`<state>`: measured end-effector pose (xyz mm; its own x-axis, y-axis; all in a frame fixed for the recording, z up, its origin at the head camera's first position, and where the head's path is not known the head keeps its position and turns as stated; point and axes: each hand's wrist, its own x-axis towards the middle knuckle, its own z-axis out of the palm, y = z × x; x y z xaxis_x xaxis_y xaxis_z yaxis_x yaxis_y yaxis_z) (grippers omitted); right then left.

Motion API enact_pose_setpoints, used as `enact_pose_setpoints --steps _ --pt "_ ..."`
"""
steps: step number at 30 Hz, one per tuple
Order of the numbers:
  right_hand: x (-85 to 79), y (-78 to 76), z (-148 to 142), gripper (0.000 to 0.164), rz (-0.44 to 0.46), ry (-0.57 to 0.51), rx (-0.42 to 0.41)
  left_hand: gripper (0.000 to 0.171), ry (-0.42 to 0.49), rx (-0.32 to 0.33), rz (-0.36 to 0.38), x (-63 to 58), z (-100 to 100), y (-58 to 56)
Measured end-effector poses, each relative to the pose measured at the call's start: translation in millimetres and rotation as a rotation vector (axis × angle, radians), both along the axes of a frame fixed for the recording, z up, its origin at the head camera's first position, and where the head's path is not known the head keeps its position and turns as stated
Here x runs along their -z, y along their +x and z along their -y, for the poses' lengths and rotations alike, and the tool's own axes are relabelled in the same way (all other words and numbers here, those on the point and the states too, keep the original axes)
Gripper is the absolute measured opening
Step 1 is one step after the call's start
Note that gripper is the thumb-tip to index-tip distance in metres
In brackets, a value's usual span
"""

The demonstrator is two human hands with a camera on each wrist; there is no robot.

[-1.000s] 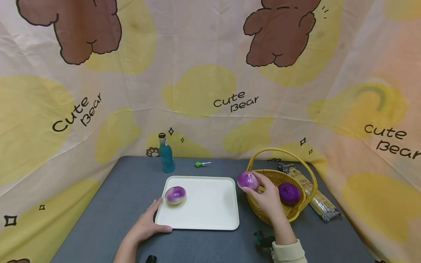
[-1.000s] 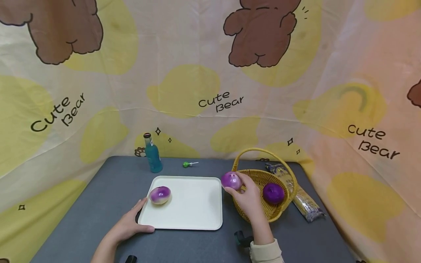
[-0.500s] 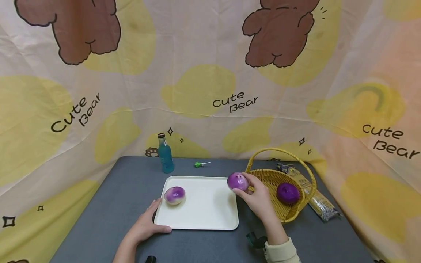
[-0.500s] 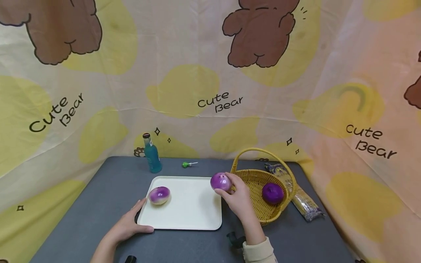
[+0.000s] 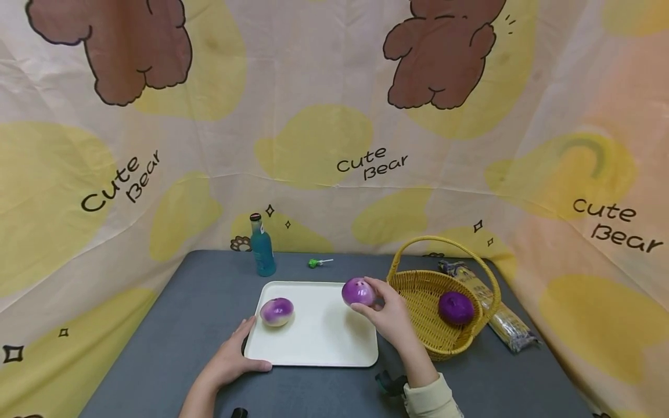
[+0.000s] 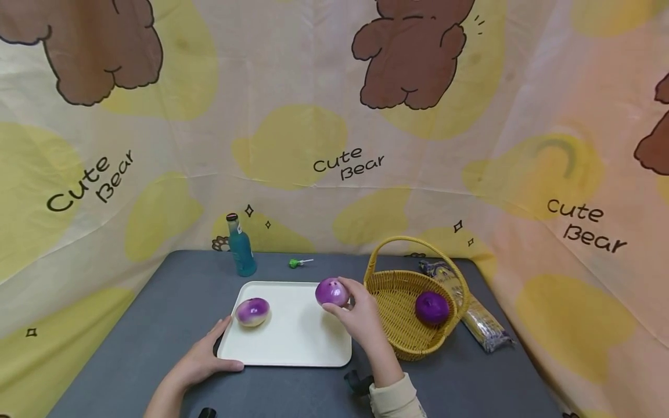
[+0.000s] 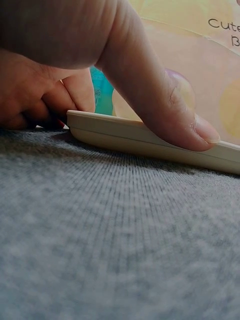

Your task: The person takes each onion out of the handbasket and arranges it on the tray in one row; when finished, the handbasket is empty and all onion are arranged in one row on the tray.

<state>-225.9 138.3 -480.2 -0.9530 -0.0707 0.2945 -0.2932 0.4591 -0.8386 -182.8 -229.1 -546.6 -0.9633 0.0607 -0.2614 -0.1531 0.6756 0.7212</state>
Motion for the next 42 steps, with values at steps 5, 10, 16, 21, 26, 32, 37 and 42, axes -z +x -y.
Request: enact_pose_setpoints --steps 5,10,16,21,26,32,37,42 --pt "0.8 -0.3 7.8 0.065 0.002 -0.01 -0.016 0.127 -0.002 -0.003 0.008 0.5 0.2 0.1" --pt "2.2 -1.8 13.8 0.066 0.016 -0.011 -0.033 0.126 -0.002 -0.001 0.002 -0.3 0.3 0.2" --pt "3.9 -3.3 22.6 0.066 0.012 -0.018 -0.071 0.126 -0.008 0.003 -0.008 0.2 -0.3 -1.1" --pt "10.5 -7.8 30.5 0.066 0.024 -0.014 -0.094 0.127 -0.003 0.005 -0.014 0.8 -0.4 -1.6" --pt "15.7 -11.5 38.4 0.066 0.046 -0.018 -0.116 0.128 -0.003 0.0 -0.015 -0.2 -0.7 -0.9" --pt "22.7 -15.7 47.9 0.064 0.052 -0.037 -0.148 0.128 -0.003 -0.003 -0.009 -1.6 -2.0 -0.4" --pt "27.8 -15.3 56.4 0.066 0.082 -0.038 -0.181 0.128 -0.011 0.0 -0.015 -0.8 -1.3 0.8" --pt "33.6 -15.4 64.1 0.065 0.121 -0.028 -0.207 0.128 -0.013 -0.005 -0.014 -0.4 -1.3 1.3"
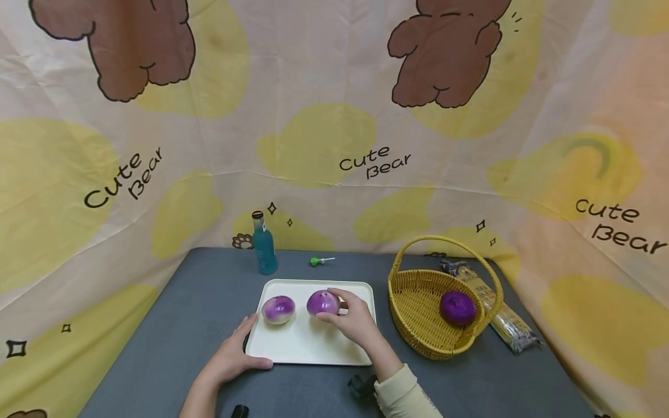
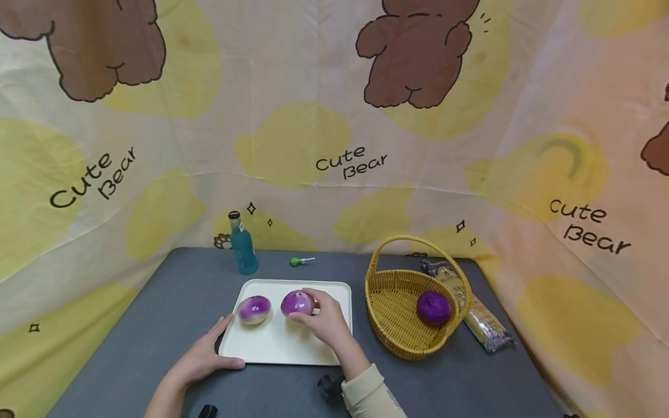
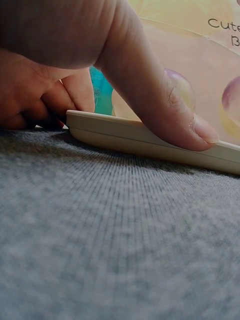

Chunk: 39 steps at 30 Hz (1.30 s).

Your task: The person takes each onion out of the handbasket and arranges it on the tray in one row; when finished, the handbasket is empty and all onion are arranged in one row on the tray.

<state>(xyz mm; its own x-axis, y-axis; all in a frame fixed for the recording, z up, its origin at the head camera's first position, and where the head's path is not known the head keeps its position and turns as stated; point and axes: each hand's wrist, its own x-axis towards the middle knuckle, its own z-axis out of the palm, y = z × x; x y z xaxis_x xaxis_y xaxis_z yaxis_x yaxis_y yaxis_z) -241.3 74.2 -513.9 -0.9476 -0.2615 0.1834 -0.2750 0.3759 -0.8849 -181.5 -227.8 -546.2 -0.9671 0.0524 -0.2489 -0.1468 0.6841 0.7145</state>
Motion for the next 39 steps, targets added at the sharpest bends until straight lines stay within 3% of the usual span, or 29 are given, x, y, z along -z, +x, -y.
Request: enact_pose_setpoints --steps 16,39 --pt "19.8 -10.1 13.2 0.066 0.071 0.115 0.004 0.128 0.015 -0.003 0.008 3.0 2.1 -0.1" --pt "18.7 -10.8 15.4 0.074 0.065 0.173 -0.011 0.128 -0.006 0.009 0.0 2.3 1.6 -1.7"
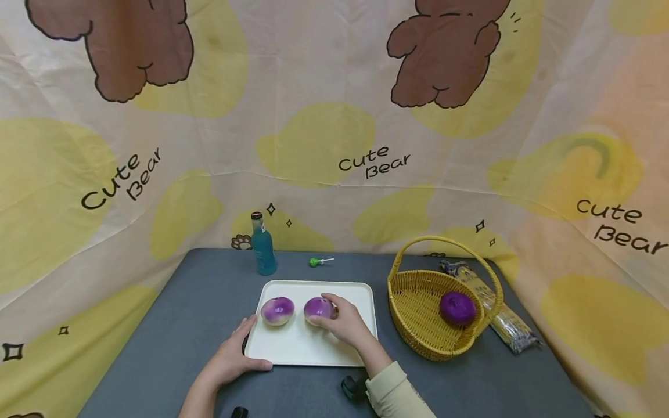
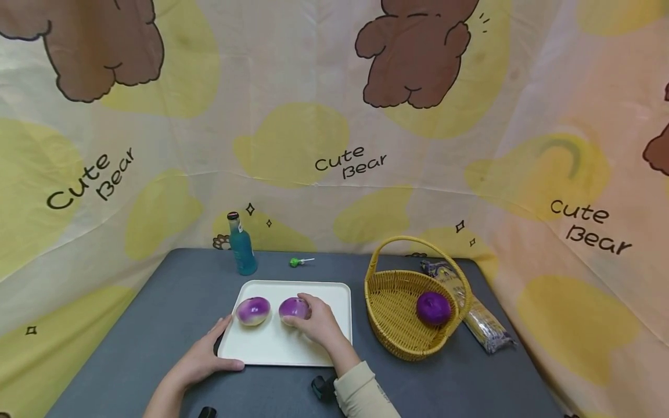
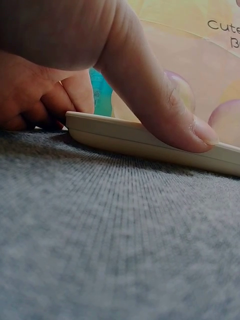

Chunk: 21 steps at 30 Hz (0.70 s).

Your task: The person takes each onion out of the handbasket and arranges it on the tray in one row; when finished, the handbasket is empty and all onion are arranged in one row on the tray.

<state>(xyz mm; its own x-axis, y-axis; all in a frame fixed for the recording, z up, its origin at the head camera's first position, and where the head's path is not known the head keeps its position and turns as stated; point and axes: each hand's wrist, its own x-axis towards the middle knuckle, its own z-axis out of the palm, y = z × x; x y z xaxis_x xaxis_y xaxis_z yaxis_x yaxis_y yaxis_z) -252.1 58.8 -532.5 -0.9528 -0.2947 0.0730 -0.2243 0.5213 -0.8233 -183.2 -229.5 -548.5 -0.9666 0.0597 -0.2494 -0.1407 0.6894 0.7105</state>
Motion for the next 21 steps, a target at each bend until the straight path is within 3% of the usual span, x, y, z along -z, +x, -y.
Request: enact_pose_setpoints --steps 21 --pt "4.9 -4.6 -0.2 0.075 -0.007 -0.029 -0.024 0.127 0.003 -0.002 0.007 -0.6 -0.4 -0.3"
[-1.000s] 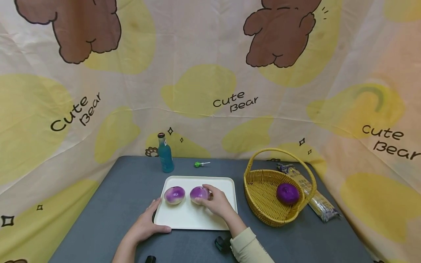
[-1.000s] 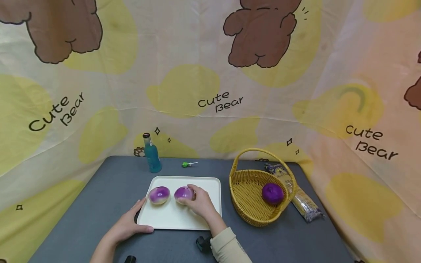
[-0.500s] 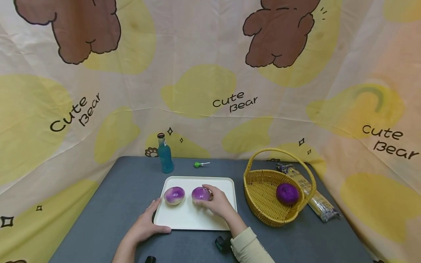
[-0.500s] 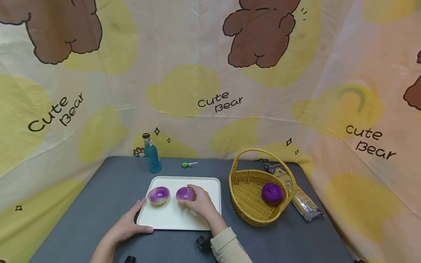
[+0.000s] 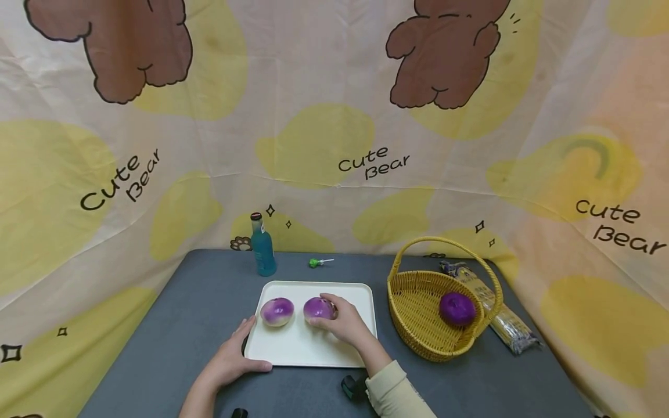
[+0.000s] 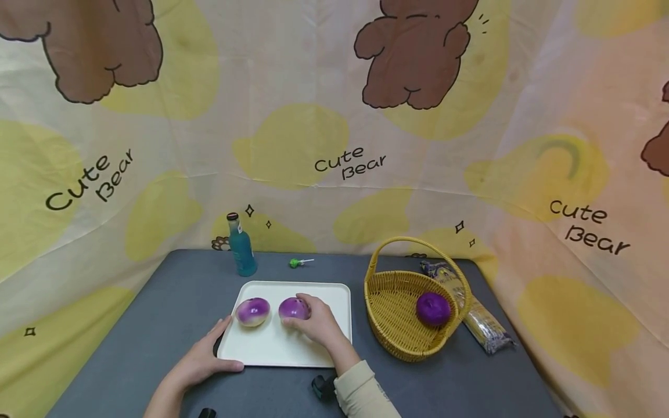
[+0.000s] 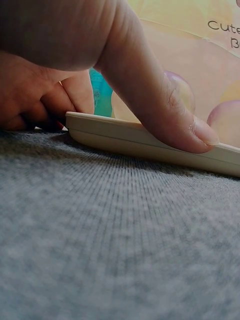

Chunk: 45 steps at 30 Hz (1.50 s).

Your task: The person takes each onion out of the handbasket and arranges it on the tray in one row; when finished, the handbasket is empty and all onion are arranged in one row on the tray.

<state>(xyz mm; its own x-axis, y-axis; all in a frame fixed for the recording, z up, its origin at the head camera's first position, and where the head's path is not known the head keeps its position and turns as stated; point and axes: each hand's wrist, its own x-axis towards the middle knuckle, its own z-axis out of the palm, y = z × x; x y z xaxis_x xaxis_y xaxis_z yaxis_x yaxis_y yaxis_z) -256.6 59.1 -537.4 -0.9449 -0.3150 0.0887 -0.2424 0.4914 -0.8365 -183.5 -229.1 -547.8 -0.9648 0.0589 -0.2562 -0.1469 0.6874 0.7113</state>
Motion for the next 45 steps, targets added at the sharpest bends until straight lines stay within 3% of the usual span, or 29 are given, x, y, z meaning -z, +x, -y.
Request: enact_pose_setpoints --steps 18,37,45 --pt "-4.5 -0.3 1.1 0.074 0.035 0.016 0.001 0.127 0.0 0.008 -0.014 1.9 1.8 -0.4" --pt "-5.2 0.5 -1.2 0.084 -0.002 0.05 -0.041 0.129 0.01 0.008 -0.02 1.5 1.4 0.0" --pt "-17.5 6.4 -14.6 0.086 0.012 0.029 0.004 0.128 0.016 0.013 -0.025 3.2 4.3 0.0"
